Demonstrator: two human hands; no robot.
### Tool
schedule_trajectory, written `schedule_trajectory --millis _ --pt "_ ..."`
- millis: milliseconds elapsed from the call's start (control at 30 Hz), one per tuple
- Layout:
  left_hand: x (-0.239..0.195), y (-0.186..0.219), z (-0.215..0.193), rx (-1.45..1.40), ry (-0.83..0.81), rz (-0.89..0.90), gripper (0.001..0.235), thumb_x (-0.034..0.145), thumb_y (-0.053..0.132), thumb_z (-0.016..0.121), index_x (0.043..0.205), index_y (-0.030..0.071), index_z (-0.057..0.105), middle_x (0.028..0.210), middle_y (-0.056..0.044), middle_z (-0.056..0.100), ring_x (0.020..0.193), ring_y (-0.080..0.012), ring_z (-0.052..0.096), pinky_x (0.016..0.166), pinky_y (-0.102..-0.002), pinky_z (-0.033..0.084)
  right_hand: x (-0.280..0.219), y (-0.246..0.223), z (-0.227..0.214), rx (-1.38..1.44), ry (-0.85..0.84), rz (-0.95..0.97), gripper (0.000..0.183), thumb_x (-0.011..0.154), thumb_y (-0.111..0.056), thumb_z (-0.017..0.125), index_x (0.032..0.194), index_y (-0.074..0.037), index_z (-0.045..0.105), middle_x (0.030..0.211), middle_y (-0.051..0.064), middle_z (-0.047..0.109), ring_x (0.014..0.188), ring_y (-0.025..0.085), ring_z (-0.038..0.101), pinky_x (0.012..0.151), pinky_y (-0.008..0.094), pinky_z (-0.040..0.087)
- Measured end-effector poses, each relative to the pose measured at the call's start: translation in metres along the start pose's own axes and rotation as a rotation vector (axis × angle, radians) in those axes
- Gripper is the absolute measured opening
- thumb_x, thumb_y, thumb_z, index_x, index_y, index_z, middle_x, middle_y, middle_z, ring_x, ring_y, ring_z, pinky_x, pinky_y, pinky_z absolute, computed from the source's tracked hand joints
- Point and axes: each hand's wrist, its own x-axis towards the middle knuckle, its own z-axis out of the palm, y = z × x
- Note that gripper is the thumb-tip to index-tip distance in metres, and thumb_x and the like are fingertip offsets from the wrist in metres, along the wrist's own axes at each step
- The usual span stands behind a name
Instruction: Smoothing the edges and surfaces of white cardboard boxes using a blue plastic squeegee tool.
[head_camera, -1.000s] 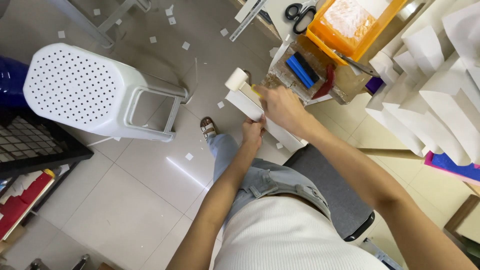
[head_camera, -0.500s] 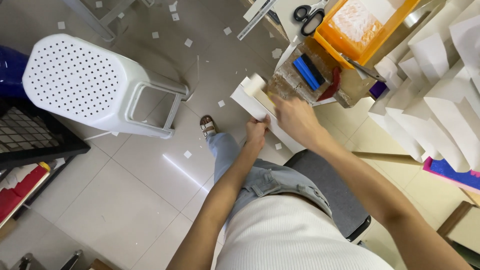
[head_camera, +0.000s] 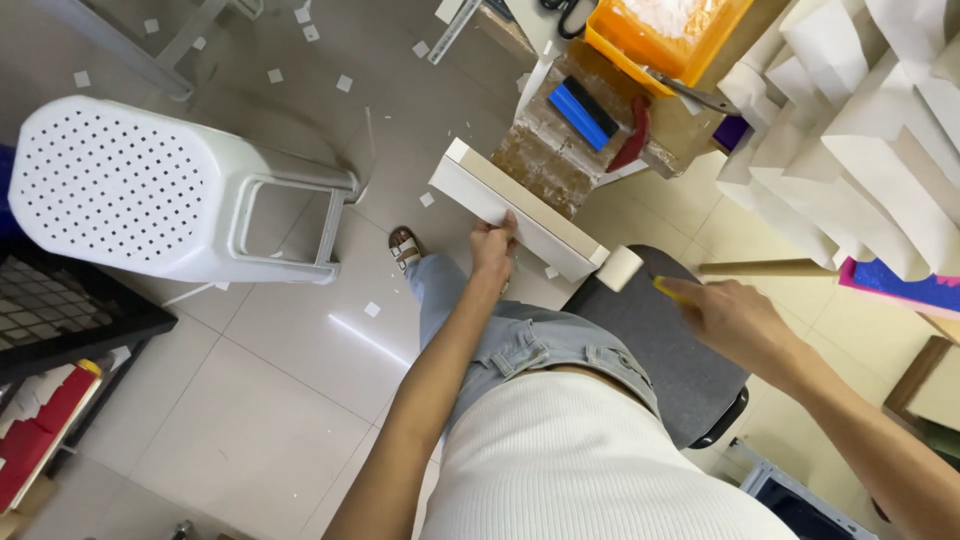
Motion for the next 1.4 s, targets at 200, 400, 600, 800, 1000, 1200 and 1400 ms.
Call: schedule_trajectory --millis 200,400,600,800,1000,1200,1400 --pt "-0.009 0.002 0.001 -0.001 0.012 0.014 0.029 0.086 0.011 0.079 0.110 0.005 0.062 0.095 -0.006 0.065 0.085 -0.0171 0.063 0.063 -0.031 0.053 -0.004 -0.006 0.002 0.044 0.040 -0.006 0.041 0.098 -0.019 0.054 0.138 -0.027 0.059 0.076 0.010 0.075 0.059 0.022 0.068 0.052 0.034 0.054" --pt "-0.015 0.009 0.004 0.072 -0.027 0.076 0.032 0.087 0.017 0.081 0.108 0.006 0.061 0.088 -0.003 0.059 0.078 -0.0123 0.059 0.065 -0.027 0.055 0.056 -0.060 -0.012 0.077 0.148 -0.196 0.036 0.094 -0.010 0.057 0.128 -0.018 0.067 0.069 0.013 0.072 0.049 0.022 0.069 0.041 0.031 0.056" --pt "-0.025 0.018 0.009 0.047 -0.037 0.059 0.028 0.087 0.016 0.080 0.106 0.006 0.062 0.085 -0.003 0.058 0.075 -0.0142 0.059 0.062 -0.027 0.053 0.157 -0.147 -0.044 0.053 0.365 -0.344 0.027 0.091 -0.020 0.058 0.115 -0.026 0.070 0.071 0.015 0.070 0.066 0.037 0.073 0.055 0.050 0.061" --pt "-0.021 0.014 0.005 0.029 -0.075 0.068 0.031 0.090 0.017 0.079 0.110 0.005 0.059 0.090 -0.005 0.056 0.083 -0.0156 0.056 0.071 -0.031 0.052 0.129 -0.137 -0.058 0.133 0.335 -0.335 0.029 0.089 -0.015 0.060 0.115 -0.022 0.072 0.077 0.020 0.072 0.071 0.041 0.073 0.057 0.051 0.060" --pt "-0.028 0.022 0.002 0.047 -0.112 0.002 0.034 0.090 0.020 0.079 0.115 0.007 0.060 0.098 -0.002 0.059 0.094 -0.0139 0.056 0.082 -0.035 0.053 0.028 -0.047 -0.041 0.097 0.022 -0.073 0.033 0.093 -0.010 0.058 0.124 -0.013 0.070 0.084 0.023 0.076 0.061 0.030 0.076 0.051 0.037 0.062" --pt "-0.035 0.029 -0.023 -0.050 -0.196 0.021 0.045 0.087 0.014 0.078 0.125 0.001 0.057 0.114 -0.011 0.062 0.103 -0.0211 0.058 0.086 -0.040 0.051 0.005 -0.010 -0.072 0.607 -0.086 0.188 0.046 0.092 -0.013 0.064 0.138 -0.015 0.062 0.107 0.021 0.072 0.083 0.030 0.071 0.074 0.038 0.062" --pt "-0.096 0.073 -0.050 -0.048 -0.210 0.239 0.050 0.091 0.005 0.073 0.136 -0.002 0.053 0.119 -0.015 0.060 0.115 -0.0239 0.057 0.102 -0.043 0.050 0.168 -0.069 -0.048 1.518 -0.032 -0.076 0.041 0.082 -0.017 0.082 0.112 0.001 0.062 0.082 0.011 0.064 0.071 0.019 0.067 0.067 0.037 0.060"
